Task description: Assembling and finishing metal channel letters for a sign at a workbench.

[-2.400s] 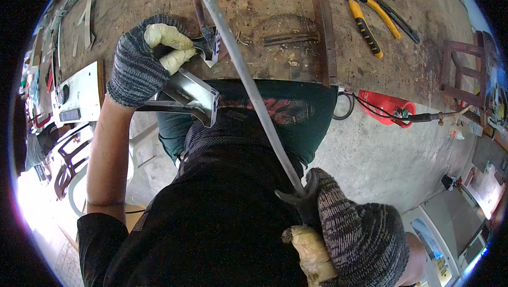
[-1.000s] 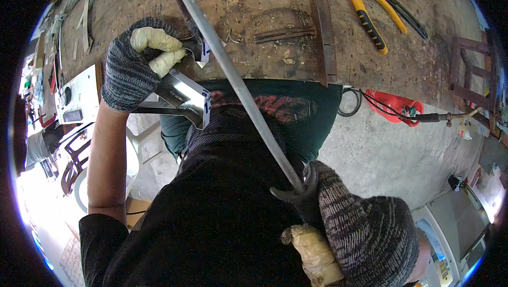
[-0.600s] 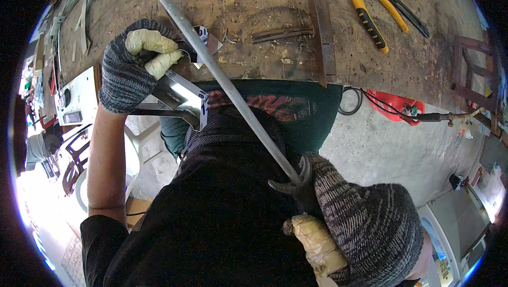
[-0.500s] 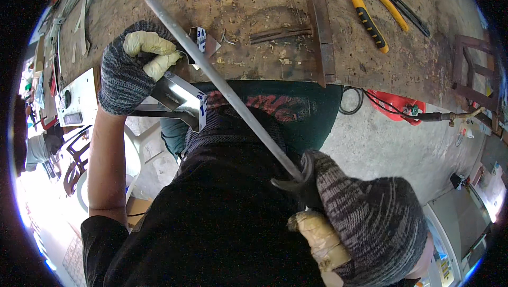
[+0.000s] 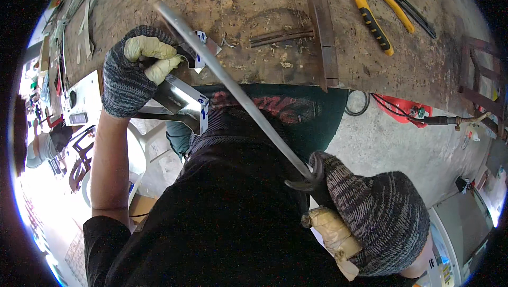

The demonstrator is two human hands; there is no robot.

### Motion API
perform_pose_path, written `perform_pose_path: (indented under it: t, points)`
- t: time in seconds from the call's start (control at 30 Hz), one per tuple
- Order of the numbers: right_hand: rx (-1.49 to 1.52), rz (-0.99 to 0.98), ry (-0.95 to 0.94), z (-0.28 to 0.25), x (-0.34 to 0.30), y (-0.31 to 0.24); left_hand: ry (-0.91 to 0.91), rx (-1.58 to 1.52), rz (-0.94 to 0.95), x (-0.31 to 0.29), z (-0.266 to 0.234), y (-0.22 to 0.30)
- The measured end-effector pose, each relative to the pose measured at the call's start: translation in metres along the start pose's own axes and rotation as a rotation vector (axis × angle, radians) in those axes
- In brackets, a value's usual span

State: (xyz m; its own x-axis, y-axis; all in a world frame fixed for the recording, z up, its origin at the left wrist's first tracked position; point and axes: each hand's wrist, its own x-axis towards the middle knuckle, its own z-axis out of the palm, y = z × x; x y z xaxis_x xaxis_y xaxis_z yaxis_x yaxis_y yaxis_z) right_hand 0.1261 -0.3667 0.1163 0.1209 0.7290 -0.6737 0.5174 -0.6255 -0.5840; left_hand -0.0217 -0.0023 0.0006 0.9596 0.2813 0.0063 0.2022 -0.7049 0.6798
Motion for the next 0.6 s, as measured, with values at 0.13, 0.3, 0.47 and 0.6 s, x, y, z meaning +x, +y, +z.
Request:
perform_pose_path:
  t: [0.13, 0.3, 0.47, 0.6]
  points:
    - [0.0, -0.021, 0.024, -0.0008, 0.0026, -0.001, 0.029, -0.009, 0.044, 0.0006, 0.0017, -0.0036]
    - [-0.074, -0.103, 0.104, -0.0003, 0.0071, 0.0023, 0.035, 0.005, 0.074, 0.0007, 0.002, -0.0062]
    - [-0.07, -0.102, 0.111, -0.0022, 0.0098, 0.0068, 0.059, -0.015, 0.06, 0.0, 0.003, -0.0045]
    - [-0.061, -0.088, 0.12, 0.0012, 0.0071, 0.0039, 0.038, 0.01, 0.076, 0.0015, 0.0017, -0.0038]
